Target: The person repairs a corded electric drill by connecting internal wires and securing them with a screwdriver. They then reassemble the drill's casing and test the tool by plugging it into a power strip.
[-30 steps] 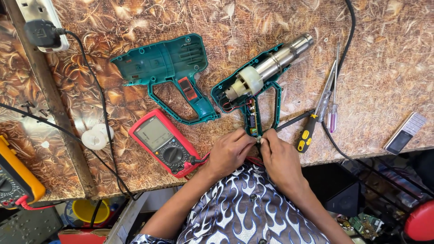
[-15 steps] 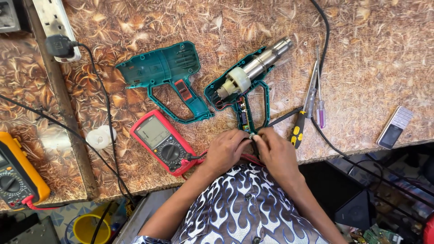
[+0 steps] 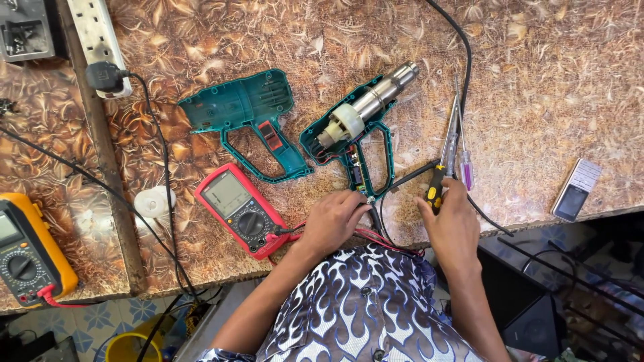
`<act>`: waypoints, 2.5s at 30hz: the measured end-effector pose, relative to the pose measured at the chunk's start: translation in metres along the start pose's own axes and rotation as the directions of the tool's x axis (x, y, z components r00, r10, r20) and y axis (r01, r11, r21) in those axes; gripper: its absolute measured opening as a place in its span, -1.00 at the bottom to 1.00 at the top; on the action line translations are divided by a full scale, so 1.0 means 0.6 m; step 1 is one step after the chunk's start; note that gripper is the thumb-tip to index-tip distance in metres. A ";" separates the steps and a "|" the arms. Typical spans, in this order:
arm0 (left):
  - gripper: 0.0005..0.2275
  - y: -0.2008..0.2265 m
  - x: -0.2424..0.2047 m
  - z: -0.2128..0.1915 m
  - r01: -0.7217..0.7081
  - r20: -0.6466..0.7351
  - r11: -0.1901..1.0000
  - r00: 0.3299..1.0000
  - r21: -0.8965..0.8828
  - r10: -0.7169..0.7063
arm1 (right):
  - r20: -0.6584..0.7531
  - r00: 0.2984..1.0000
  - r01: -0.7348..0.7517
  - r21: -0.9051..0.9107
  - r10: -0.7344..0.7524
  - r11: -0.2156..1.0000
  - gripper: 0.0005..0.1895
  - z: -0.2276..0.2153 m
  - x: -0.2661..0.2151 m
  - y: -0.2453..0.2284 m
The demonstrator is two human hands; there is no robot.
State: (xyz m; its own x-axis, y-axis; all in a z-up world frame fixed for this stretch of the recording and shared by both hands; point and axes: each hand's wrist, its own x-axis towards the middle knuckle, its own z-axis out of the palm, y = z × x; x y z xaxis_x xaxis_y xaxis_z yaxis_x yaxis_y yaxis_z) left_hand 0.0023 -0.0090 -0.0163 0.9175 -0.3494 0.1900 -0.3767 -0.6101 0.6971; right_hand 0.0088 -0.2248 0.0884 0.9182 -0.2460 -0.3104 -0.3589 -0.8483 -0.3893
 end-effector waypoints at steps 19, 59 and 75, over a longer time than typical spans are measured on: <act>-0.80 0.033 0.018 -0.029 0.017 0.176 0.997 0.984 0.071 -0.029 | -0.795 0.490 0.680 0.091 -0.358 0.728 -0.37 -0.152 -0.043 0.005; -0.80 0.032 0.025 -0.036 0.091 0.236 0.996 0.967 0.025 -0.094 | -0.706 0.506 0.850 0.311 -0.495 0.425 -0.64 -0.071 -0.016 -0.004; -0.92 0.026 0.027 -0.063 0.001 0.187 1.000 0.982 -0.030 0.005 | -0.210 0.530 0.692 -0.453 -0.822 0.562 -0.79 -0.202 -0.035 -0.049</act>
State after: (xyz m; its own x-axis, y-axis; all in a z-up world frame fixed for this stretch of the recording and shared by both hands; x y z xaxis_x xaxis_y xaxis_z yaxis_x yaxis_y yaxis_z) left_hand 0.0161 0.0027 0.0239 0.8756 -0.4792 0.0605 -0.3718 -0.5888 0.7176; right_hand 0.0203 -0.2514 0.2112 0.8164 0.4682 0.3380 0.5096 -0.8595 -0.0403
